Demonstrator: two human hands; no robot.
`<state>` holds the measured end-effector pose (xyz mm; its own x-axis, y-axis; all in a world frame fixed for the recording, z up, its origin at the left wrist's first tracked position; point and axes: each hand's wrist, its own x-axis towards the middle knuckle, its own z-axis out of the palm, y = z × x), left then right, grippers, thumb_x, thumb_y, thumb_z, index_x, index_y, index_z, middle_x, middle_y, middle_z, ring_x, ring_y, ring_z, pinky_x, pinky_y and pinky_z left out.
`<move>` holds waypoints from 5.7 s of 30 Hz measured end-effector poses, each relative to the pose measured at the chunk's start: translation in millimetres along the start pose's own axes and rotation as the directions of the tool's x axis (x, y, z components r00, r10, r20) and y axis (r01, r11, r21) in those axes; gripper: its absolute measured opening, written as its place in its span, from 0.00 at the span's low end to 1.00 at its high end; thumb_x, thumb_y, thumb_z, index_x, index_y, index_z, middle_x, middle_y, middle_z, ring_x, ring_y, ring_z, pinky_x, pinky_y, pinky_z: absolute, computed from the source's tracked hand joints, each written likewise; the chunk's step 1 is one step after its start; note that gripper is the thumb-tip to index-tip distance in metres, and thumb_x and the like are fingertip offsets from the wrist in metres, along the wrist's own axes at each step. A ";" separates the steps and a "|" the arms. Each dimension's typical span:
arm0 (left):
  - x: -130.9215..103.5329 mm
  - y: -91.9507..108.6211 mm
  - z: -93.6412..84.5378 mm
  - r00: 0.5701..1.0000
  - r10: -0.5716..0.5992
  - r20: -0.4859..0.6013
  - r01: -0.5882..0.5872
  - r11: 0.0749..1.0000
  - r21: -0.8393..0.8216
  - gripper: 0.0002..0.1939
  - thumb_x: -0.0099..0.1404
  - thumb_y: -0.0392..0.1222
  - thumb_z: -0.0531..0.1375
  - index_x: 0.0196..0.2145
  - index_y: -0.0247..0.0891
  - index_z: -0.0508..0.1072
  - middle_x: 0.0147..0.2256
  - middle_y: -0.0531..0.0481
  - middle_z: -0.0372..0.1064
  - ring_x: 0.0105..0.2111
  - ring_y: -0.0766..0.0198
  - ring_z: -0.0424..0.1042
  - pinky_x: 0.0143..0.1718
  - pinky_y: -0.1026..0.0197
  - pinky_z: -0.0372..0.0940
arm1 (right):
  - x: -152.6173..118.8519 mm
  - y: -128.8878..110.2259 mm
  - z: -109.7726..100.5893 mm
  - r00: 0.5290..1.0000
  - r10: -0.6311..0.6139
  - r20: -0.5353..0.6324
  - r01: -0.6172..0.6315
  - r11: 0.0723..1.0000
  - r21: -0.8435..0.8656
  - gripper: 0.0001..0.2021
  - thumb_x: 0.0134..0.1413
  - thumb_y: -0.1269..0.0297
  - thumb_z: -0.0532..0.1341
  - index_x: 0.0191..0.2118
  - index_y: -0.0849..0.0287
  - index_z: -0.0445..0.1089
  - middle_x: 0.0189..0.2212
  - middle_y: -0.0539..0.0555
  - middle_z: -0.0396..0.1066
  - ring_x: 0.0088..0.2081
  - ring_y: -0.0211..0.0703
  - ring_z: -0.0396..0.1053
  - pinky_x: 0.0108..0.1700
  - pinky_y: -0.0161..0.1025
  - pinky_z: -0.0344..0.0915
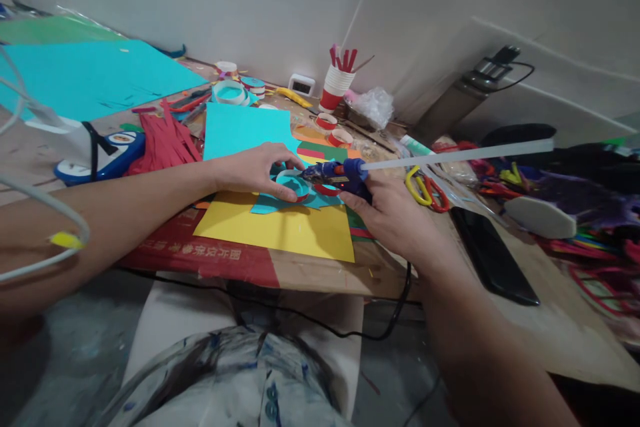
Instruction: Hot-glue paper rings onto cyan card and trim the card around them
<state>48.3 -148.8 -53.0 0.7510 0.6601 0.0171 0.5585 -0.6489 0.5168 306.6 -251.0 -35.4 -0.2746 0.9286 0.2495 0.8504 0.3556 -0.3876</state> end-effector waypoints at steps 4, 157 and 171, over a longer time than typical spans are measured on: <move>0.3 -0.5 1.5 1.000 0.018 -0.009 -0.018 1.000 0.016 0.35 0.58 0.65 0.66 0.57 0.43 0.75 0.53 0.43 0.72 0.54 0.49 0.67 0.54 0.55 0.59 | -1.0 1.6 1.3 1.000 -0.001 0.003 0.001 1.000 0.004 0.09 0.66 0.58 0.59 0.41 0.57 0.71 0.39 0.59 0.77 0.41 0.53 0.73 0.40 0.44 0.66; 5.7 1.0 4.5 1.000 -0.017 -0.001 0.017 0.999 -0.034 0.33 0.51 0.62 0.67 0.52 0.42 0.76 0.48 0.46 0.73 0.45 0.54 0.69 0.43 0.59 0.59 | -11.1 -17.9 5.5 0.998 -0.067 -0.012 0.064 0.981 -0.185 0.06 0.64 0.64 0.56 0.38 0.57 0.70 0.36 0.60 0.75 0.36 0.50 0.70 0.36 0.41 0.61; 7.4 -0.7 4.9 1.000 -0.005 0.001 0.005 0.998 -0.058 0.38 0.51 0.61 0.68 0.57 0.43 0.72 0.52 0.46 0.73 0.47 0.53 0.70 0.44 0.58 0.60 | -5.1 -16.5 4.4 0.999 -0.035 -0.027 0.030 0.987 -0.156 0.05 0.61 0.63 0.57 0.35 0.57 0.69 0.33 0.60 0.75 0.34 0.51 0.70 0.35 0.42 0.62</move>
<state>55.2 -145.4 -57.5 0.7483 0.6632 0.0139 0.5410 -0.6223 0.5658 292.0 -261.1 -34.2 -0.2920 0.9124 0.2867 0.9014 0.3627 -0.2364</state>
